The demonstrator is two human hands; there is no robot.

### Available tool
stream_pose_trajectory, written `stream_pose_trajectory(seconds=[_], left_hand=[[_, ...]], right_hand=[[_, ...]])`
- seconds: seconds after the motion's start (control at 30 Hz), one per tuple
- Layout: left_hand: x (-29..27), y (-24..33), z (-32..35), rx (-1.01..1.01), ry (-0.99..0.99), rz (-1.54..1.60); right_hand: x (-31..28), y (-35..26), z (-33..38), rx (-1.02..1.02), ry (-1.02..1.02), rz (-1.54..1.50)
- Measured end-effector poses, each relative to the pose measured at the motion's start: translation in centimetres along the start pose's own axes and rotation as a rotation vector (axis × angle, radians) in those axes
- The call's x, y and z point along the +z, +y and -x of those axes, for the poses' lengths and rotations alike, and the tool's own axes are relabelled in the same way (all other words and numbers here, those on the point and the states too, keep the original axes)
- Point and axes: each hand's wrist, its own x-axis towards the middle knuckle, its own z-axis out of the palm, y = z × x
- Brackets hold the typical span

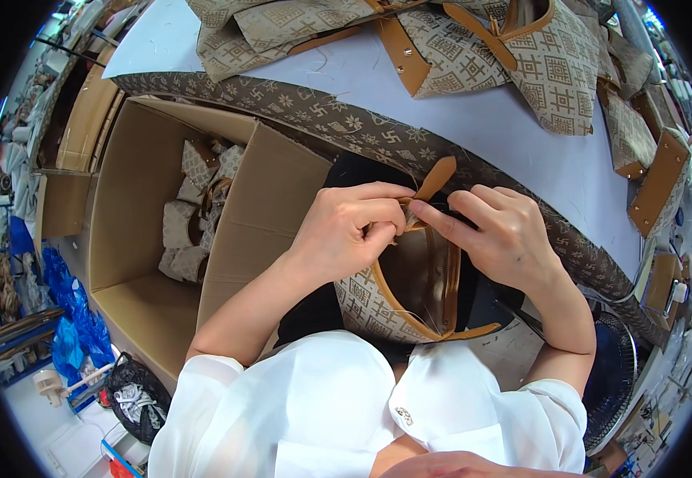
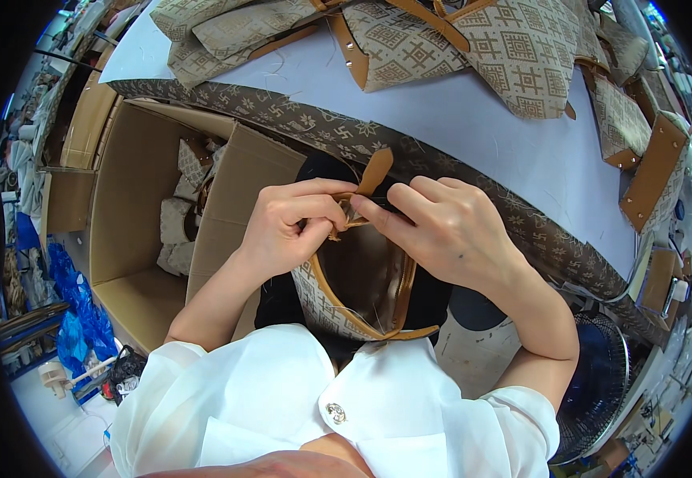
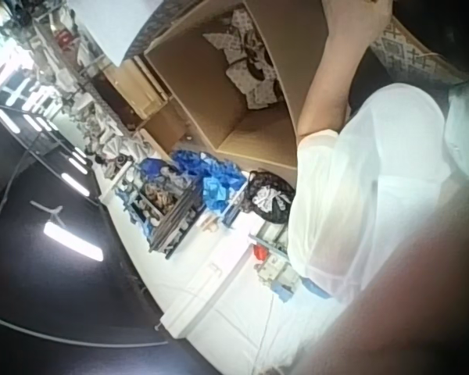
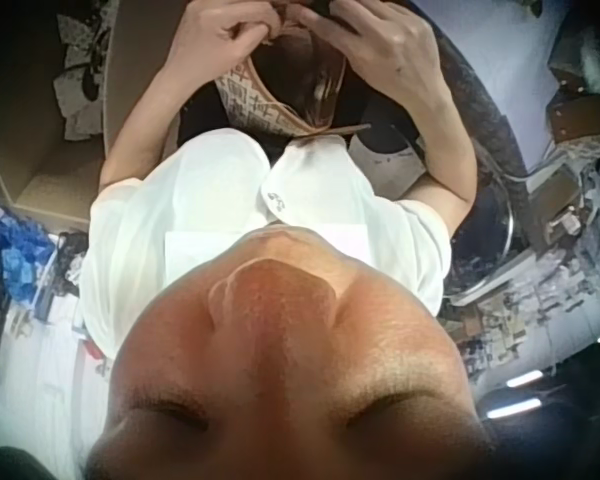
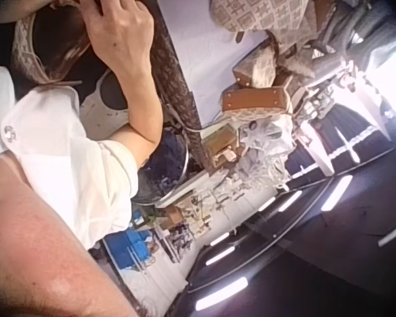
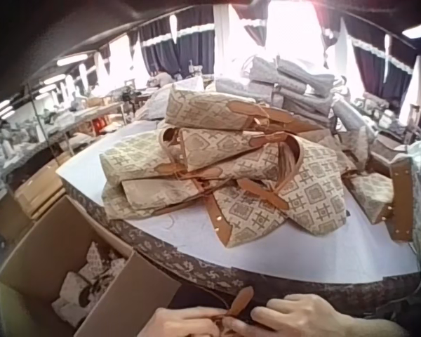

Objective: Inspecting manufactured handbags and using a small snip tool to trim loose threads from the interior and exterior.

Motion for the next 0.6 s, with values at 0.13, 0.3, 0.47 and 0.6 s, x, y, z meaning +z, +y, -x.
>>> stream_pose_trajectory(seconds=[0.13, 0.3, 0.47, 0.6], left_hand=[[-0.07, 0.24, -0.16, -0.01, -0.013, 0.007], [0.01, -0.2, -0.17, -0.001, -0.009, 0.012], [0.34, -0.5, -0.23, 0.053, 0.034, 0.027], [0.41, -0.35, -0.3, 0.009, 0.031, 0.05]], right_hand=[[0.58, 0.52, -0.07, 0.01, 0.033, -0.068], [1.03, 0.75, -0.04, 0.029, 0.042, -0.127], [0.84, 0.65, 0.08, 0.051, 0.058, -0.127], [1.14, 0.89, -0.01, 0.027, 0.041, -0.126]])
